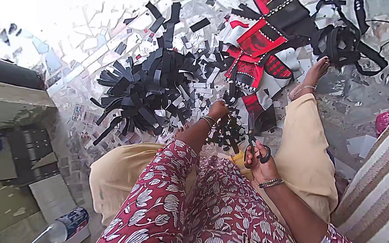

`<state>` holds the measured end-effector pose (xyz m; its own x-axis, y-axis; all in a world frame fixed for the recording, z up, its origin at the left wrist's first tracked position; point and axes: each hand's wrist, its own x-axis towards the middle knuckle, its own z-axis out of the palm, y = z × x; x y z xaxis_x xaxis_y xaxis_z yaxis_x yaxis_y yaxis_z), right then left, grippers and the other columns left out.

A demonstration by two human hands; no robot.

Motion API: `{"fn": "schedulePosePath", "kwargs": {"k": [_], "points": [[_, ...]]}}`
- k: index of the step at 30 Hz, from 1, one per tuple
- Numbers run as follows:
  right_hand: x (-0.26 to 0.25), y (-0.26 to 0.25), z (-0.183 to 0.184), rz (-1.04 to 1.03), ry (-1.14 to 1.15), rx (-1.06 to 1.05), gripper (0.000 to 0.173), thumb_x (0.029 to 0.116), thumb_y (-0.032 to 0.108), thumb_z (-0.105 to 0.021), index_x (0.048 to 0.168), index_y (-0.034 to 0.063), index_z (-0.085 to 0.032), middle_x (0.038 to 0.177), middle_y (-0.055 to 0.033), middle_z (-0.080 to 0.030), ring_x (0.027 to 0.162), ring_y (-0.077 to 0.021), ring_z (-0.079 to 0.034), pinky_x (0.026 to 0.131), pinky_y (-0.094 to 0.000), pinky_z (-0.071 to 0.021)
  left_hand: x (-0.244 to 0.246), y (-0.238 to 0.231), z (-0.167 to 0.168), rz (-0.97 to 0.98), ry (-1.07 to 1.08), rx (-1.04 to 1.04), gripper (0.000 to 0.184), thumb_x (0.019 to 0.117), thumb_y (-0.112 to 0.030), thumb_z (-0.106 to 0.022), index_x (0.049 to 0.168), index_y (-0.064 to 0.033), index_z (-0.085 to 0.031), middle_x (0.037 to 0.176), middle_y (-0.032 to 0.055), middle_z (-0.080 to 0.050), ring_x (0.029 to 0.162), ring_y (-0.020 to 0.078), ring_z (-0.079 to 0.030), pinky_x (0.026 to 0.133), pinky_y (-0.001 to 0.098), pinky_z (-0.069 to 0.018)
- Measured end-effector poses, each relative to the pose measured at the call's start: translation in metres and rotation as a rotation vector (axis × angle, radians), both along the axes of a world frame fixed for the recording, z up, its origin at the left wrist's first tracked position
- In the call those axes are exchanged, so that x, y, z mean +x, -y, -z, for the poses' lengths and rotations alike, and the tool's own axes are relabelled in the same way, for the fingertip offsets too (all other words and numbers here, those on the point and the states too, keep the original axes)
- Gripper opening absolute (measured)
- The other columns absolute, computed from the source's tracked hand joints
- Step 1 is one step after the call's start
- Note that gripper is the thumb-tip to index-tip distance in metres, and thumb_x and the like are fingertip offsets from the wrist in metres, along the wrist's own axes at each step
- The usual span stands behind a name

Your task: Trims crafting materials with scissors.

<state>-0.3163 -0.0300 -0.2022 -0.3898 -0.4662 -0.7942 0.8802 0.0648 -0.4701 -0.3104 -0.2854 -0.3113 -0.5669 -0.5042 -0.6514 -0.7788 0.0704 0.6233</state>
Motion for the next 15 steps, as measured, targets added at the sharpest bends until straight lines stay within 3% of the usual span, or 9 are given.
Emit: {"fn": "schedulePosePath", "kwargs": {"k": [2,6,8,10,12,15], "points": [[0.004,-0.004,0.003,-0.073,-0.028,-0.050,0.050,0.1128,0.037,-0.025,0.090,0.0055,-0.055,0.058,0.0012,-0.052,0.045,-0.0069,-0.052,0.045,-0.0203,-0.0483,-0.002,0.005,-0.032,-0.017,-0.061,-0.026,0.029,0.0904,-0.011,-0.073,0.114,0.0042,-0.067,0.107,0.0243,-0.067,0.101,0.0380,-0.063,0.088,0.0608,-0.0484],[0.014,-0.012,0.010,-0.249,-0.109,-0.231,0.054,0.1115,0.037,-0.014,0.092,0.0065,-0.054,0.059,0.0029,-0.053,0.047,-0.0069,-0.054,0.048,-0.0212,-0.0502,0.007,0.014,-0.100,-0.073,-0.167,-0.023,0.023,0.0936,-0.004,-0.066,0.114,0.0057,-0.063,0.095,0.0155,-0.065,0.074,0.0197,-0.056,0.069,0.0398,-0.0478],[0.019,-0.015,0.015,-0.321,-0.160,-0.334,0.053,0.1096,0.037,-0.014,0.094,0.0077,-0.055,0.060,0.0041,-0.056,0.050,-0.0067,-0.057,0.052,-0.0219,-0.0532,0.020,0.016,-0.134,-0.169,-0.190,0.019,0.022,0.0994,-0.008,-0.060,0.119,0.0023,-0.061,0.090,0.0111,-0.068,0.063,0.0111,-0.052,0.057,0.0283,-0.0414],[0.024,-0.019,0.021,-0.363,-0.200,-0.431,0.049,0.1064,0.048,-0.029,0.095,0.0096,-0.058,0.062,0.0056,-0.060,0.053,-0.0067,-0.061,0.056,-0.0229,-0.0553,0.037,0.016,-0.160,-0.301,-0.257,0.068,0.019,0.1028,-0.011,-0.056,0.117,0.0002,-0.059,0.081,0.0079,-0.069,0.054,0.0067,-0.051,0.048,0.0220,-0.0376],[0.025,-0.022,0.024,-0.423,-0.240,-0.493,0.053,0.0939,0.066,-0.053,0.097,0.0133,-0.060,0.064,0.0076,-0.060,0.055,-0.0061,-0.061,0.058,-0.0236,-0.0558,0.053,0.012,-0.183,-0.404,-0.335,0.085,0.015,0.1049,-0.012,-0.053,0.113,0.0001,-0.058,0.080,0.0075,-0.070,0.052,0.0067,-0.052,0.048,0.0218,-0.0385],[0.027,-0.025,0.031,-0.511,-0.322,-0.542,0.065,0.0795,0.076,-0.066,0.100,0.0147,-0.059,0.066,0.0084,-0.060,0.055,-0.0046,-0.059,0.056,-0.0212,-0.0530,0.075,0.001,-0.212,-0.529,-0.461,0.089,0.015,0.1069,-0.015,-0.051,0.112,-0.0023,-0.057,0.081,0.0069,-0.071,0.051,0.0050,-0.053,0.046,0.0193,-0.0387]]}}
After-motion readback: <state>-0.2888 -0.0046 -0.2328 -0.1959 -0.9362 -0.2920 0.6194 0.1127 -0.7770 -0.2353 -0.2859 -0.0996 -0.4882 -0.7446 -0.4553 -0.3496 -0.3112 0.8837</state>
